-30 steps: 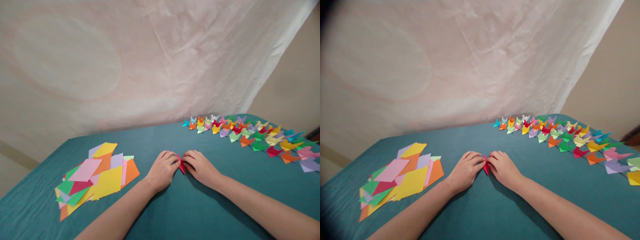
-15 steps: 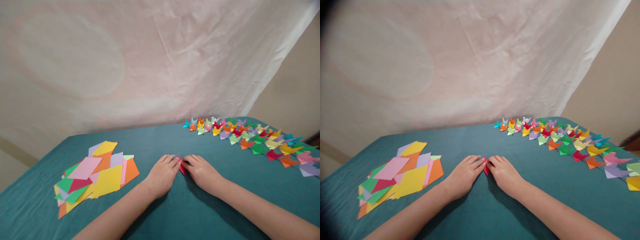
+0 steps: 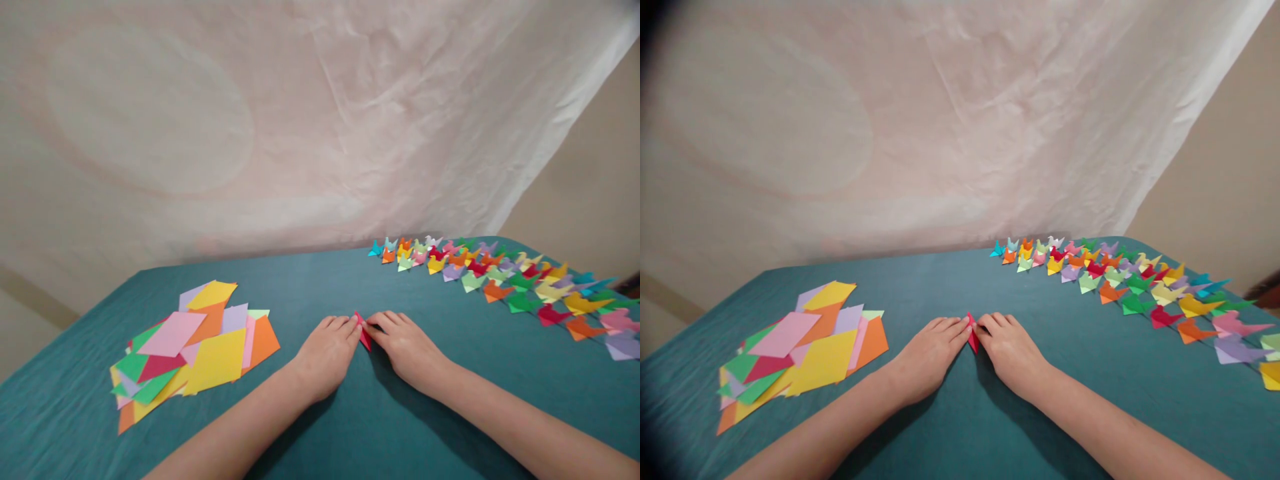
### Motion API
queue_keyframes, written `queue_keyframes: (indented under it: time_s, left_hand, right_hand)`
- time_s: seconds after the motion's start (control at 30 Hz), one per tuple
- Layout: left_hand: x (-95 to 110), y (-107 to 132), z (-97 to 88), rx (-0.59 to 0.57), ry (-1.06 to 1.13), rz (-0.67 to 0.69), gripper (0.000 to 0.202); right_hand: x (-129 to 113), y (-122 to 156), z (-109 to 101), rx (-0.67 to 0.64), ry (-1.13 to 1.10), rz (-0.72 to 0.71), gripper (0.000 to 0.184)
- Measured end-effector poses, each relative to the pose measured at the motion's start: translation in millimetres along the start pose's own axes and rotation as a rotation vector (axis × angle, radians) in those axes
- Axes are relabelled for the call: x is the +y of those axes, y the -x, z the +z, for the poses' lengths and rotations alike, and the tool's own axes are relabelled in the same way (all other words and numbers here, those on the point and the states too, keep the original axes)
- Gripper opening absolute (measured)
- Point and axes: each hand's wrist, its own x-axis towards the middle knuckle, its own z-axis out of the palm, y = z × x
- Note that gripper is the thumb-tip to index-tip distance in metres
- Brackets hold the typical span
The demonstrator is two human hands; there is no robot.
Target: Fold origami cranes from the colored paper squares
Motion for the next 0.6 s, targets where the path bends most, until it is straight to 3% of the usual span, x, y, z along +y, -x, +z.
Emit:
queue_keyframes:
  time_s: [0.27,0.6]
  left_hand:
    - [17.3,1.5,8.2,0.034,-0.13,-0.096,0.043]
    - [19.1,0.1,13.3,0.063,-0.175,-0.093,0.042]
  right_hand:
    - [-1.0,-2.6,0.5,0.01,0.031,-0.01,0.027]
    - [-0.5,2.0,5.1,0.038,0.018,-0.024,0.029]
